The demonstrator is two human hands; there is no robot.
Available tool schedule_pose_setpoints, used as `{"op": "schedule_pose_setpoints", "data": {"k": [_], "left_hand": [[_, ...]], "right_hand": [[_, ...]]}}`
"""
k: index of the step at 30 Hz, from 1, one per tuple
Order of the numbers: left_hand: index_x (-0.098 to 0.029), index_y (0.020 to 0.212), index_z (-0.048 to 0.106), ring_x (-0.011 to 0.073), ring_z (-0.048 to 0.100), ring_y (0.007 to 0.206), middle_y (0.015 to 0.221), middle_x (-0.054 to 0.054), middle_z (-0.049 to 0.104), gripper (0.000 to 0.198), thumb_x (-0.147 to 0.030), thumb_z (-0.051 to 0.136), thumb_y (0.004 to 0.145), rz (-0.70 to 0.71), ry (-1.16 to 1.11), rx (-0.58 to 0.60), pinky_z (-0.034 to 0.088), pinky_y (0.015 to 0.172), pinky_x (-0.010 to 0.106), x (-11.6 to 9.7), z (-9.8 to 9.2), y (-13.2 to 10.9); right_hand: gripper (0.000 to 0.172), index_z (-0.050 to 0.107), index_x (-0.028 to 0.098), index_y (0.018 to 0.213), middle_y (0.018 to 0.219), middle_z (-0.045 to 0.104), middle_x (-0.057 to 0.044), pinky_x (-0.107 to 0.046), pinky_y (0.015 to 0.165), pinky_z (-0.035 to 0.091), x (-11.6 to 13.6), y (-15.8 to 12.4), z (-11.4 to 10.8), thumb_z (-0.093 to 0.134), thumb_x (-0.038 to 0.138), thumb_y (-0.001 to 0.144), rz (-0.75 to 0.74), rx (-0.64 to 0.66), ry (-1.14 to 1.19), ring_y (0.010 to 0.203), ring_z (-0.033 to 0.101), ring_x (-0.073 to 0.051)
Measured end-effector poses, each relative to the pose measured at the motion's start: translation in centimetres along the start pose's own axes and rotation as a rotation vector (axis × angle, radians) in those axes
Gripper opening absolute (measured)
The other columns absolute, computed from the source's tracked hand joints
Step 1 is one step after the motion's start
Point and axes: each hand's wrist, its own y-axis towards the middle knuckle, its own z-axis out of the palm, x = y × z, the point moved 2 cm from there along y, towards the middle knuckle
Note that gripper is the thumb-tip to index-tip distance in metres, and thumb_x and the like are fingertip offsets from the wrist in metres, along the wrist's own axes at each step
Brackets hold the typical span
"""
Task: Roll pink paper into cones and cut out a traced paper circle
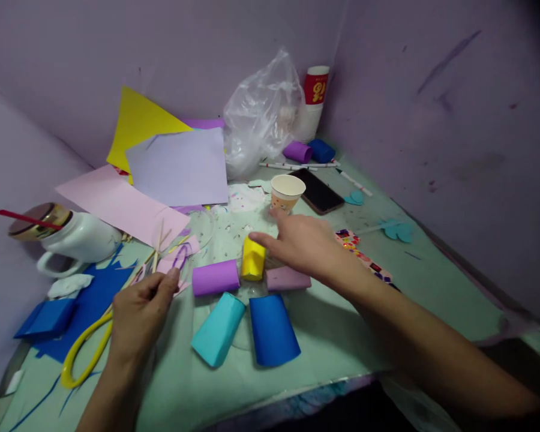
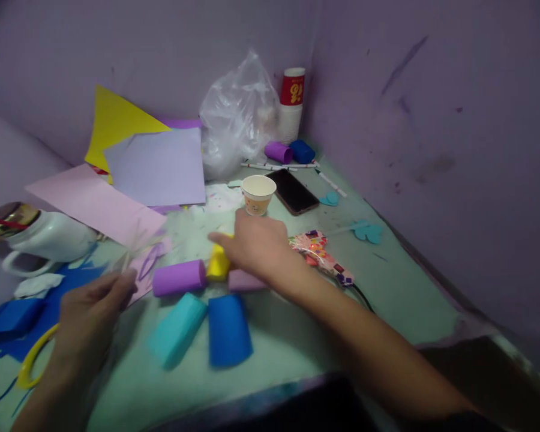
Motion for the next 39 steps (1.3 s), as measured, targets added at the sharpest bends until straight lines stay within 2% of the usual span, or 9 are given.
{"op": "schedule_pose_setpoints", "data": {"k": [6, 11, 17, 24, 29, 31, 33, 36, 39], "left_hand": [[-0.021, 0.082, 0.060, 0.0112, 0.056, 0.063, 0.072, -0.003, 0.063, 0.003, -0.021, 0.059, 0.079, 0.621, 0.123, 0.056, 0.042, 0.059, 0.022, -3.3, -0.6, -2.5], [-0.017, 0.107, 0.056, 0.0248, 0.052, 0.096, 0.107, 0.007, 0.065, 0.028, -0.011, 0.040, 0.085, 1.171, 0.322, 0.294, 0.036, 0.086, 0.041, -7.1, 2.2, -6.1], [-0.024, 0.108, 0.056, 0.0244, 0.050, 0.102, 0.111, 0.006, 0.065, 0.022, -0.029, 0.043, 0.090, 1.298, 0.643, 0.306, 0.020, 0.097, 0.047, -7.7, 6.1, -8.2], [-0.023, 0.108, 0.055, 0.0241, 0.047, 0.106, 0.115, 0.006, 0.062, 0.023, -0.031, 0.041, 0.091, 1.352, 0.691, 0.369, 0.015, 0.100, 0.048, -8.0, 6.4, -8.1], [-0.026, 0.113, 0.052, 0.0240, 0.051, 0.107, 0.118, 0.006, 0.060, 0.030, -0.026, 0.047, 0.084, 1.221, 0.368, 0.267, 0.031, 0.097, 0.041, -8.5, 1.9, -5.7], [-0.027, 0.121, 0.047, 0.0228, 0.055, 0.105, 0.120, 0.005, 0.059, 0.045, -0.030, 0.055, 0.077, 0.990, 0.237, 0.330, 0.042, 0.089, 0.034, -8.5, -0.1, -3.6], [-0.028, 0.122, 0.048, 0.0251, 0.059, 0.100, 0.117, 0.004, 0.061, 0.055, -0.039, 0.065, 0.071, 0.580, 0.133, 0.237, 0.046, 0.083, 0.035, -8.1, -1.7, -0.9], [-0.022, 0.107, 0.058, 0.0252, 0.063, 0.082, 0.092, 0.003, 0.067, 0.054, -0.050, 0.071, 0.062, 0.204, -0.237, 0.211, 0.050, 0.070, 0.034, -7.5, -1.7, 2.7], [-0.016, 0.095, 0.059, 0.0243, 0.061, 0.079, 0.083, 0.003, 0.065, 0.050, -0.050, 0.072, 0.061, 0.083, -0.495, 0.252, 0.049, 0.070, 0.034, -7.1, 0.0, 5.6]], "right_hand": [[0.023, 0.067, 0.021, 0.097, 0.081, 0.070, -0.004, -0.026, 0.059, 0.039, -4.2, -1.5, -2.0, 0.049, 0.029, 0.085, -0.090, -0.098, 0.183, 0.071, 0.063, -0.018], [0.030, 0.067, 0.020, 0.093, 0.079, 0.070, -0.006, -0.027, 0.056, 0.039, -4.2, -0.4, -1.8, 0.046, 0.041, 0.086, -0.040, 0.053, 0.117, 0.068, 0.063, -0.020], [0.067, 0.057, 0.008, 0.111, 0.098, 0.068, -0.022, -0.041, 0.070, 0.047, 0.1, 1.1, 0.8, 0.046, 0.065, 0.077, 0.024, 0.111, 0.044, 0.091, 0.063, -0.036], [0.061, 0.061, 0.009, 0.102, 0.094, 0.069, -0.022, -0.041, 0.072, 0.048, 1.8, 2.8, 2.5, 0.065, 0.058, 0.065, 0.041, 0.143, 0.132, 0.091, 0.064, -0.036], [0.067, 0.049, 0.012, 0.120, 0.107, 0.065, -0.018, -0.041, 0.073, 0.049, 0.1, 2.5, 1.2, 0.067, 0.047, 0.066, 0.021, 0.076, 0.272, 0.094, 0.063, -0.033], [0.073, 0.039, 0.016, 0.130, 0.113, 0.063, -0.014, -0.036, 0.076, 0.050, -0.4, 2.4, 0.9, 0.066, 0.045, 0.068, -0.032, 0.029, 0.561, 0.096, 0.063, -0.027], [0.076, 0.038, 0.017, 0.130, 0.109, 0.064, -0.011, -0.034, 0.078, 0.051, -0.5, 2.5, 0.8, 0.071, 0.038, 0.065, -0.070, 0.002, 1.024, 0.093, 0.064, -0.023], [0.062, 0.051, 0.015, 0.113, 0.101, 0.067, -0.011, -0.036, 0.080, 0.051, -0.1, 3.2, 1.1, 0.075, 0.032, 0.058, -0.068, -0.035, 1.433, 0.089, 0.064, -0.023], [0.046, 0.056, 0.015, 0.100, 0.098, 0.068, -0.010, -0.035, 0.081, 0.050, 1.0, 4.2, 1.2, 0.070, 0.038, 0.063, -0.074, -0.092, 1.459, 0.090, 0.064, -0.023]]}}
